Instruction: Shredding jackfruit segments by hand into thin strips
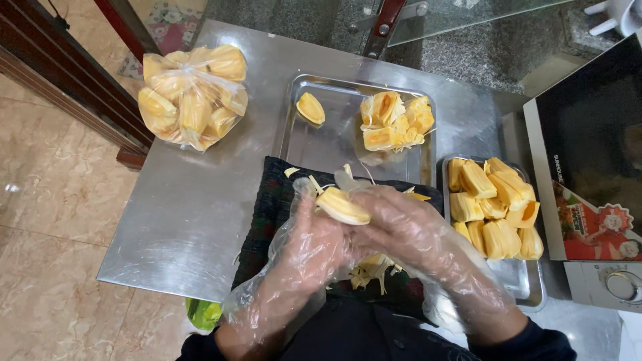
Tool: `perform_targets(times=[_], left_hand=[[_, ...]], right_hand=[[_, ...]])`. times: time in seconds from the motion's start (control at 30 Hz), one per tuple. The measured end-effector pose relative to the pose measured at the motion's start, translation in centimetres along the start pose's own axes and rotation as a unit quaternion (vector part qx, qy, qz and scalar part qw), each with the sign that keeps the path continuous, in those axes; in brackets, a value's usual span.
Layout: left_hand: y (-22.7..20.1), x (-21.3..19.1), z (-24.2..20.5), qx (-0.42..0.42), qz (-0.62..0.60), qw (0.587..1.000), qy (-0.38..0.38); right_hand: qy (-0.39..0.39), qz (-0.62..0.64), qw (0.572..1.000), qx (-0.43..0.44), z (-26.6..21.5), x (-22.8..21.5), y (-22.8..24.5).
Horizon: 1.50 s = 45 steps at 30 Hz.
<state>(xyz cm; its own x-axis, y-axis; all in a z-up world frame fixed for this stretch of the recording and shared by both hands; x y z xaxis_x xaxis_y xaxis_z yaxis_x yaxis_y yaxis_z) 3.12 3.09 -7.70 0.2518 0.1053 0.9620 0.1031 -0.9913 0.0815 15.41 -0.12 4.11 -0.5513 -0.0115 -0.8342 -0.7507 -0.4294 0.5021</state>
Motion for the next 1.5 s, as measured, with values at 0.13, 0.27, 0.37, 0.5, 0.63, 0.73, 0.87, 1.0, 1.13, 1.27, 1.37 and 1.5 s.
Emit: perform_targets(times=[0.13,0.27,0.37,0.5,0.63,0.73,0.87,1.0,1.13,1.27,1.37,1.5], left_hand=[[0.5,2.5,-1.5,0.037,0.111,0.986,0.122],[0.1,4.8,-2.0,0.093,0.141,0.963,-0.212],[1.3,9.3,-4.5,0.163,0.317,0.934,0.012],[0.6,4.9,-2.6,0.155,0.309,0.937,-0.051],[0.0,3.0,-1.3,0.323,0.373,0.87,0.008],[-0.1,1.2,-0.5,0.316,0.283,0.905,-0.019],[-0.3,-1.1,0.3,0.313,0.239,0.914,-0.095],[-0.4,1.4,-1.1,0.266,0.17,0.938,-0.146],[-0.5,3.1,-2.7,0.232,0.291,0.895,-0.247],[-0.8,3.4,-3.1,0.247,0.51,0.73,-0.382],[-0.7,2.3,-2.7,0.299,0.512,0.757,-0.273],[-1.0,4.0,-3.6,0.255,0.595,0.658,-0.384]], right_hand=[[-0.236,0.316,0.918,0.025,-2.9,1.4,-3.9],[-0.28,0.457,0.803,0.259,-6.3,3.3,-7.9],[-0.346,0.516,0.676,0.397,-4.0,1.8,-1.8],[-0.304,0.666,0.616,0.29,-4.2,3.9,-2.2],[-0.234,0.501,0.748,0.367,-4.6,4.7,-3.4],[-0.207,0.277,0.892,0.29,-4.5,3.8,-4.4],[-0.266,0.146,0.953,0.016,-2.9,0.3,-1.4],[-0.317,-0.002,0.948,0.008,-4.3,-0.9,-1.7],[-0.215,-0.025,0.975,-0.058,-2.9,-1.4,0.1],[-0.133,-0.038,0.99,0.006,-1.6,-1.2,1.4],[-0.204,-0.057,0.977,-0.035,-1.6,-0.4,1.2],[-0.169,-0.088,0.981,-0.026,-2.3,0.2,0.1]])
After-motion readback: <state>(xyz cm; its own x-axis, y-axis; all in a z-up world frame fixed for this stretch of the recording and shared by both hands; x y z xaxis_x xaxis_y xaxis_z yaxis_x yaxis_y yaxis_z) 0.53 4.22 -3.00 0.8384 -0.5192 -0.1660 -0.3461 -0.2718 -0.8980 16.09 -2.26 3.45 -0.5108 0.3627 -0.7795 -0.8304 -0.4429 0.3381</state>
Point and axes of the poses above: each hand's wrist, its own z-axis towards the middle knuckle, its own x-axis out of the palm, y = z × x, the point moved 5 cm from there along z, towards the middle knuckle, and after that the axes turned 14 degrees about -x, right-handed, at the moved point
